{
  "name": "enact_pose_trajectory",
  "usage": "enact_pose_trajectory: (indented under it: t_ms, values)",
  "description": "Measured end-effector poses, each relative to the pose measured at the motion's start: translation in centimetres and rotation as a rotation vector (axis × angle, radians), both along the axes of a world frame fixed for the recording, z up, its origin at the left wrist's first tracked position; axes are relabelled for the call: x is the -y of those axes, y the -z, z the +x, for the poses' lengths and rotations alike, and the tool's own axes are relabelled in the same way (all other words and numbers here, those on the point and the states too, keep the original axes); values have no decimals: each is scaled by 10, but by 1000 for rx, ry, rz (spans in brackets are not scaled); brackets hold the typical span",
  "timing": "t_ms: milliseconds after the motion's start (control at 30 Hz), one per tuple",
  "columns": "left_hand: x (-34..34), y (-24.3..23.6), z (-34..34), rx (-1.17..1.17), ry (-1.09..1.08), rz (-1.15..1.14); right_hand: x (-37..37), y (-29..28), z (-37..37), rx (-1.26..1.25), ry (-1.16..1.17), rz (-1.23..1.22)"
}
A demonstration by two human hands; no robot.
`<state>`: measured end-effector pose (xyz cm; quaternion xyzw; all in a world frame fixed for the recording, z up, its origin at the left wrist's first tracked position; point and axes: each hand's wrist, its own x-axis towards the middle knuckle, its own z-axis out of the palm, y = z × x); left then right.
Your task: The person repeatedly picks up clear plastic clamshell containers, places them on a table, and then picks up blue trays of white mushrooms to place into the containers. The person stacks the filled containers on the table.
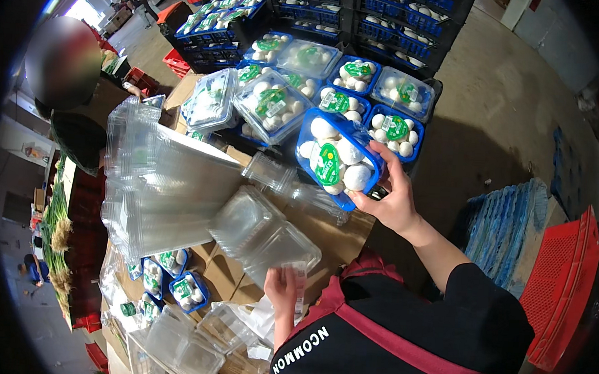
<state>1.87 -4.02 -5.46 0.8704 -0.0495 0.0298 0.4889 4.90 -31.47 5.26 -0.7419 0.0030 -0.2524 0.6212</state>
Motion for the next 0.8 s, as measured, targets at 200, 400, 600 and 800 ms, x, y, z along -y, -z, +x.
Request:
enact_pose_trajectory:
  t_ms: [200, 400, 600, 800]
  values:
    - [-3, 2, 1, -14, 17, 22, -7, -3, -1, 90, -79, 261]
    - [-2, -5, -1, -5, 3, 32, -4, -6, 3, 14, -312, 693]
    - [-4, -2, -1, -27, -20, 6, -11, -4, 29, -20, -478, 926]
    - [-10, 10, -5, -30, -10, -4, -17, -29, 142, -333, -339, 1270]
